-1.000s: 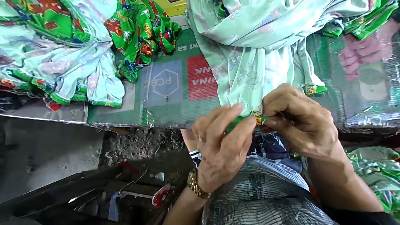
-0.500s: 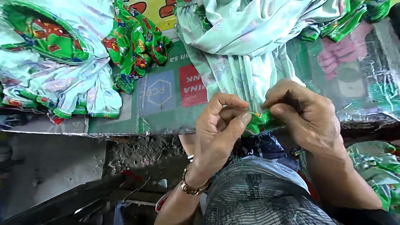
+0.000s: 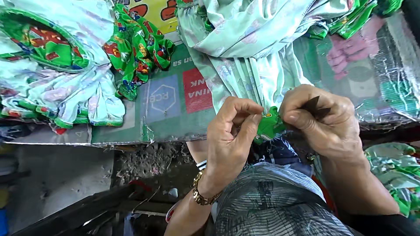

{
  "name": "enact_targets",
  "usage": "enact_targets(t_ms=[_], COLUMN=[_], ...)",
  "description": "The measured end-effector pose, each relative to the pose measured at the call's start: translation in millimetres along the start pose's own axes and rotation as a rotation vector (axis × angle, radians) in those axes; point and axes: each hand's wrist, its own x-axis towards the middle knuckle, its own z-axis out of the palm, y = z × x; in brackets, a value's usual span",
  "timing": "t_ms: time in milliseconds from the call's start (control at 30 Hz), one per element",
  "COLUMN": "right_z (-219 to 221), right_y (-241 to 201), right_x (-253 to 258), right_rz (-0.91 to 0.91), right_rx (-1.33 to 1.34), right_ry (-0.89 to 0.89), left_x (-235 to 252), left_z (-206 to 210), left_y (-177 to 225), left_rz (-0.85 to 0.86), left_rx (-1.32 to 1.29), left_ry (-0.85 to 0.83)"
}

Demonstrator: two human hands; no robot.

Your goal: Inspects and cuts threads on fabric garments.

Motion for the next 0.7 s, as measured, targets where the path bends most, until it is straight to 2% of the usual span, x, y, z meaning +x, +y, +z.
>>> enact_targets(t_ms=[133, 333, 533, 700], right_z=[2.3, 3.9, -16.2, -21.7], right_y=[-0.1, -2.6, -13.0, -11.1], right_x=[2.1, 5.1, 2.5, 2.6], right_rz=[-0.029, -0.076, 0.109, 0.128], right_rx=[-0.092, -0.354, -0.457, -0.409], right_ry=[0.000, -0.037, -0.191, -0.254], left_x=[0.2, 0.6, 10.4, 15.2], left_z=[-1.6, -4.4, -16.4, -17.1], left_y=[-2.6, -2.4, -0.3, -0.6], left_rz=[0.102, 0.064, -0.025, 0.022], left_rx=[0.136, 0.299, 0.192, 0.217], left_ry=[-0.071, -0.176, -0.211, -0.219])
